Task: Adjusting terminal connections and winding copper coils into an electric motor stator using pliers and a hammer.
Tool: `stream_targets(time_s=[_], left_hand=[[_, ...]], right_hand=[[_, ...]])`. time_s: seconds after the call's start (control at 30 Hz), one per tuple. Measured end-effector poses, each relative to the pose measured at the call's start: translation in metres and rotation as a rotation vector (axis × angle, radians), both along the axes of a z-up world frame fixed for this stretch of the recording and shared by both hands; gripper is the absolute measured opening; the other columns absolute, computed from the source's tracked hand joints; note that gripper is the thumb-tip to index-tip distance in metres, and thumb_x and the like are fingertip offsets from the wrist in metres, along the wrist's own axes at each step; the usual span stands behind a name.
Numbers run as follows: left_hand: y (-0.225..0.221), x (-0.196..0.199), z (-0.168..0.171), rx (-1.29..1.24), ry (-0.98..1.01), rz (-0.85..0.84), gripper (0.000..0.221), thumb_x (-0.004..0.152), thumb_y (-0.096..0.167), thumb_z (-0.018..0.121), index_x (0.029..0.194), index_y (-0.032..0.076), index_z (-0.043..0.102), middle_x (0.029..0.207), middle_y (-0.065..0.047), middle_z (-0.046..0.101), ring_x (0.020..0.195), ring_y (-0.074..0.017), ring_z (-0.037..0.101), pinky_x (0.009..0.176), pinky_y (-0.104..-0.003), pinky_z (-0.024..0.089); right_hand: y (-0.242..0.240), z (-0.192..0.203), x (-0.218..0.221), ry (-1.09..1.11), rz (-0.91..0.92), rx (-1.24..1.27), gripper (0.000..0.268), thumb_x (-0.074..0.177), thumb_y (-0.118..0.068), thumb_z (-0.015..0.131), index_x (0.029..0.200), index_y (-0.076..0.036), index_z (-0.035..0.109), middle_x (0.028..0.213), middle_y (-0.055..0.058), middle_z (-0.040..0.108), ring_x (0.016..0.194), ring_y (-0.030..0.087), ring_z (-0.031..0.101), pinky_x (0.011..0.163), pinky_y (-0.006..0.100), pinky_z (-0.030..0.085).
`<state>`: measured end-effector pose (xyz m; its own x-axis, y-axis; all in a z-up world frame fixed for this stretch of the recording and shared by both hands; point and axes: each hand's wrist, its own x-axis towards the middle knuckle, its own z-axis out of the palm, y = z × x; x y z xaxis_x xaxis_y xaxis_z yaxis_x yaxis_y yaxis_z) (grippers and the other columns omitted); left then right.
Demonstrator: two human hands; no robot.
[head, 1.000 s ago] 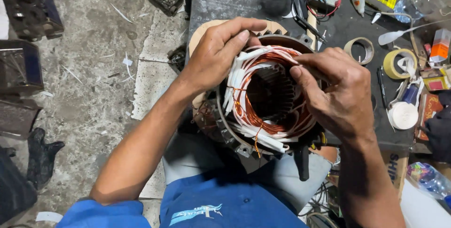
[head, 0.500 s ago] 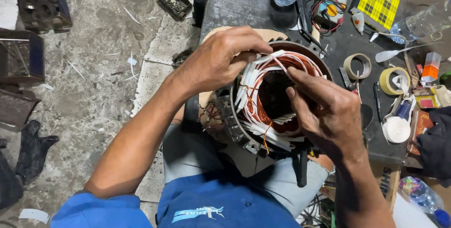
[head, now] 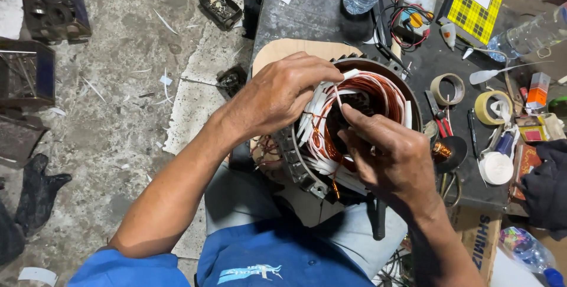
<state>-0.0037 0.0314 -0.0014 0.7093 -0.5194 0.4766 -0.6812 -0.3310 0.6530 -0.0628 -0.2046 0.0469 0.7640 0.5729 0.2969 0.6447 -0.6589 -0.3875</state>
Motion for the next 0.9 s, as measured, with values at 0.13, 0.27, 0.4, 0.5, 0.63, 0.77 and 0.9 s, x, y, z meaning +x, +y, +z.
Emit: stream_targets(time_s=[0.13, 0.27, 0.4, 0.5, 0.63, 0.77, 0.9], left_hand=[[0.000, 0.001, -0.001, -0.064, -0.012, -0.020, 0.042, 0.080, -0.016, 0.051, 0.117, 0.000, 0.064, 0.114, -0.016, 0.072, 0.109, -0.0308, 0.066, 0.102, -0.044, 0.052], [0.002, 0.003, 0.000, -0.092, -0.015, -0.016, 0.033, 0.078, -0.016, 0.056, 0.106, -0.001, 0.067, 0.106, -0.014, 0.074, 0.105, -0.0299, 0.064, 0.096, -0.042, 0.053], [0.000, 0.006, -0.003, -0.076, -0.059, -0.009, 0.023, 0.081, -0.014, 0.064, 0.100, 0.000, 0.066, 0.100, -0.013, 0.072, 0.101, -0.0291, 0.066, 0.095, -0.041, 0.054], [-0.003, 0.006, -0.001, -0.080, -0.027, 0.008, 0.021, 0.084, -0.012, 0.058, 0.097, 0.003, 0.065, 0.099, -0.011, 0.072, 0.100, -0.0262, 0.068, 0.100, -0.044, 0.051], [-0.005, 0.004, 0.002, -0.074, -0.003, 0.092, 0.012, 0.097, 0.002, 0.053, 0.101, 0.003, 0.064, 0.097, -0.008, 0.070, 0.095, -0.0244, 0.062, 0.088, -0.039, 0.049], [-0.002, 0.005, 0.002, -0.090, 0.064, 0.081, 0.013, 0.100, 0.008, 0.055, 0.100, 0.004, 0.067, 0.097, -0.006, 0.071, 0.095, -0.0227, 0.059, 0.089, -0.039, 0.047], [0.000, 0.009, 0.002, -0.091, 0.092, 0.068, 0.013, 0.099, 0.010, 0.060, 0.102, 0.005, 0.071, 0.097, -0.006, 0.073, 0.097, -0.0216, 0.061, 0.090, -0.038, 0.049]], right_hand=[[0.007, -0.007, -0.008, 0.028, 0.008, -0.003, 0.043, 0.096, -0.015, 0.074, 0.137, -0.007, 0.063, 0.094, 0.008, 0.071, 0.073, 0.019, 0.066, 0.072, 0.033, 0.056], [0.016, -0.010, -0.015, 0.025, -0.019, -0.049, 0.039, 0.099, -0.021, 0.068, 0.136, -0.007, 0.065, 0.095, 0.004, 0.067, 0.076, 0.018, 0.065, 0.073, 0.033, 0.055], [0.019, -0.014, -0.026, 0.067, -0.059, -0.014, 0.037, 0.099, -0.020, 0.067, 0.134, -0.007, 0.066, 0.097, 0.010, 0.060, 0.082, 0.022, 0.062, 0.073, 0.035, 0.054], [0.020, -0.021, -0.032, 0.011, -0.061, -0.002, 0.038, 0.101, -0.016, 0.067, 0.137, -0.005, 0.064, 0.091, 0.010, 0.057, 0.080, 0.023, 0.056, 0.074, 0.036, 0.051], [0.022, -0.024, -0.034, -0.028, -0.096, 0.036, 0.037, 0.099, -0.013, 0.069, 0.135, -0.005, 0.065, 0.092, 0.009, 0.058, 0.080, 0.025, 0.054, 0.077, 0.036, 0.050], [0.023, -0.026, -0.036, -0.038, -0.146, 0.084, 0.035, 0.100, -0.012, 0.069, 0.133, -0.005, 0.067, 0.090, 0.009, 0.060, 0.079, 0.024, 0.055, 0.076, 0.035, 0.049], [0.023, -0.027, -0.037, -0.034, -0.163, 0.115, 0.034, 0.099, -0.011, 0.070, 0.133, -0.006, 0.067, 0.091, 0.009, 0.062, 0.080, 0.023, 0.056, 0.078, 0.034, 0.049]])
